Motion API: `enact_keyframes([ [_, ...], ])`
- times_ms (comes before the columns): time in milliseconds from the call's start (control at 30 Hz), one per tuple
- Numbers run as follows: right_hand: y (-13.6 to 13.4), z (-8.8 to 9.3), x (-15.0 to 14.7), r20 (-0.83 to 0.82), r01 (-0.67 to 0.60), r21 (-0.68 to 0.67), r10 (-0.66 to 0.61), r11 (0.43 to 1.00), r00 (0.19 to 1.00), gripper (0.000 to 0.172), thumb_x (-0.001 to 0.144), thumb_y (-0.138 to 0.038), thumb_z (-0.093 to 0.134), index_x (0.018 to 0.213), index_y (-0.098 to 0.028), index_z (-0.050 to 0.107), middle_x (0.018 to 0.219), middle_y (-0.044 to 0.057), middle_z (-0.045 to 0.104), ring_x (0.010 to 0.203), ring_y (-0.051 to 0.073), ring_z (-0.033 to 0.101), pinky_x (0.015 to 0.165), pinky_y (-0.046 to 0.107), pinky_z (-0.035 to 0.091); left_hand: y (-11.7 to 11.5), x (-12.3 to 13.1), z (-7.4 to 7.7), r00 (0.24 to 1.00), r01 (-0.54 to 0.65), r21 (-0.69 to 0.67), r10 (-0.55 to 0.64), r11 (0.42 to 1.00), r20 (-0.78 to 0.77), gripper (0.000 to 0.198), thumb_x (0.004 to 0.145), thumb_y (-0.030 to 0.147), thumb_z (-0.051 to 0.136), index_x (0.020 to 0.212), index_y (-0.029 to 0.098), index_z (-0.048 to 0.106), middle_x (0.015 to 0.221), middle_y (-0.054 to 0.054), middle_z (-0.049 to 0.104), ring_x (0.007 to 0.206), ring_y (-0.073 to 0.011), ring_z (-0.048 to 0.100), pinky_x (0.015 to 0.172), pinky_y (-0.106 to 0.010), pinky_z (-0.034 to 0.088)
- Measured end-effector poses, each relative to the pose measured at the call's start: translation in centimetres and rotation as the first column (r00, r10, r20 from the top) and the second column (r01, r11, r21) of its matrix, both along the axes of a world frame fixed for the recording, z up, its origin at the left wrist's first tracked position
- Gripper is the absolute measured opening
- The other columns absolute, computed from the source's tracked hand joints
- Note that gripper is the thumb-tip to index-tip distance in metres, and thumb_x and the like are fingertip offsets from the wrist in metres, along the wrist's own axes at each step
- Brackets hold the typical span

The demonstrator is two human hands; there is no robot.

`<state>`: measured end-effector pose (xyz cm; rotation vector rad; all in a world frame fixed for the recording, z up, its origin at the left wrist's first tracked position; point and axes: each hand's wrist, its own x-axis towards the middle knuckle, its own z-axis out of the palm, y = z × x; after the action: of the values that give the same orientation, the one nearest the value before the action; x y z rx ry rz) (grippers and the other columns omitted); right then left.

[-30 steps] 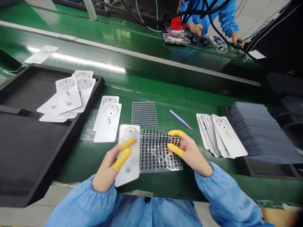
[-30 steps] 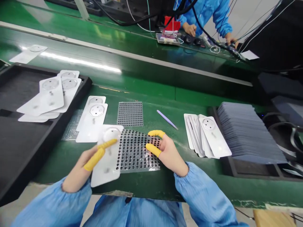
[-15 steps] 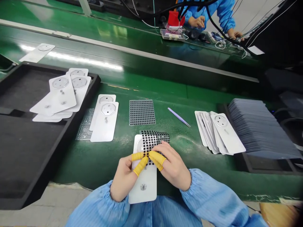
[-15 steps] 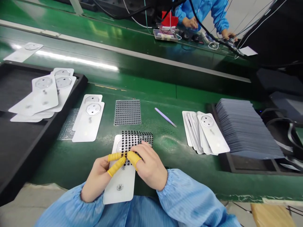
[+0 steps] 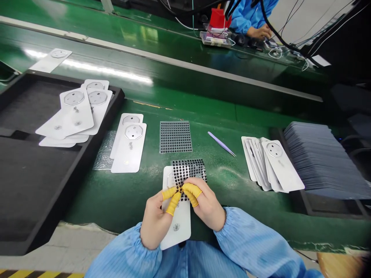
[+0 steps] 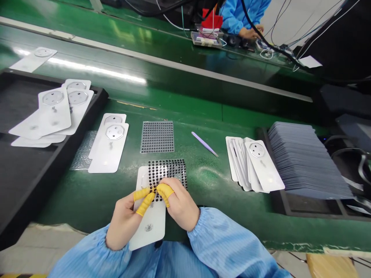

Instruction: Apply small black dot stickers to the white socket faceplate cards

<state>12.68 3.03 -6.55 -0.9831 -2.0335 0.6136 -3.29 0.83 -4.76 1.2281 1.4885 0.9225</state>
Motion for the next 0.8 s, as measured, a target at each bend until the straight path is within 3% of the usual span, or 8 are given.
enact_keyframes([
  [133,-0.1,-0.9,-0.2,-0.004,-0.003,-0.05,0.002,0.999,1.0,0.032,0.088,-0.006,0.045,0.117,-0.018,0.048,0.107,0.012,0.055,0.1,0.021,0.054,0.083,0.038,0.052,0.1,0.0,-0.3,0.999,0.008,0.027,-0.007,1.0,-0.043,0.02,0.078,0.018,0.059,0.091,0.014,0.074,0.083,-0.008,0.074,0.072,-0.0218,0.069,0.064,-0.03,0.056],
  [367,0.3,-0.5,-1.0,-0.056,0.105,-0.333,-0.13,0.937,0.99,0.016,0.091,-0.01,0.039,0.096,-0.02,0.051,0.1,0.008,0.053,0.094,0.018,0.053,0.084,0.034,0.049,0.8,-0.7,-0.9,0.994,0.091,0.007,-0.091,0.996,-0.068,0.02,0.076,0.018,0.06,0.09,0.015,0.075,0.087,-0.009,0.075,0.08,-0.0248,0.07,0.074,-0.034,0.056],
  [533,0.6,-0.8,-0.6,-0.097,0.147,-0.32,-0.186,0.936,0.978,0.019,0.09,-0.008,0.04,0.097,-0.02,0.052,0.098,0.007,0.053,0.093,0.017,0.054,0.084,0.033,0.048,0.4,-2.8,-0.6,0.991,0.128,-0.096,-0.13,0.987,-0.015,0.028,0.077,0.031,0.066,0.1,0.015,0.072,0.096,-0.011,0.074,0.082,-0.0257,0.07,0.072,-0.033,0.058],
  [633,0.6,-0.6,-0.4,-0.09,0.146,-0.233,-0.171,0.961,0.981,0.017,0.09,-0.008,0.044,0.097,-0.02,0.054,0.097,0.006,0.054,0.092,0.016,0.055,0.083,0.032,0.049,-0.7,-4.5,0.5,0.996,-0.087,-0.079,0.089,0.993,0.019,0.055,0.078,0.035,0.067,0.127,0.015,0.055,0.102,-0.01,0.073,0.081,-0.0251,0.07,0.068,-0.032,0.059],
  [733,0.5,0.8,-0.3,-0.118,0.17,-0.168,-0.191,0.971,0.974,0.019,0.088,-0.005,0.048,0.097,-0.02,0.055,0.095,0.005,0.056,0.087,0.014,0.056,0.077,0.029,0.05,-2.0,-4.4,2.0,0.931,-0.361,-0.015,0.362,0.932,0.048,0.073,0.078,0.033,0.069,0.141,0.017,0.035,0.089,-0.006,0.074,0.072,-0.0238,0.071,0.063,-0.031,0.059],
  [800,0.2,2.2,-0.4,-0.127,0.197,-0.073,-0.205,0.978,0.97,0.024,0.086,-0.003,0.05,0.099,-0.021,0.056,0.093,0.005,0.057,0.084,0.015,0.057,0.073,0.029,0.051,-2.5,-3.1,2.8,0.922,-0.376,-0.012,0.375,0.927,0.092,0.07,0.077,0.031,0.07,0.138,0.017,0.038,0.082,-0.005,0.075,0.065,-0.0234,0.071,0.058,-0.03,0.059],
])
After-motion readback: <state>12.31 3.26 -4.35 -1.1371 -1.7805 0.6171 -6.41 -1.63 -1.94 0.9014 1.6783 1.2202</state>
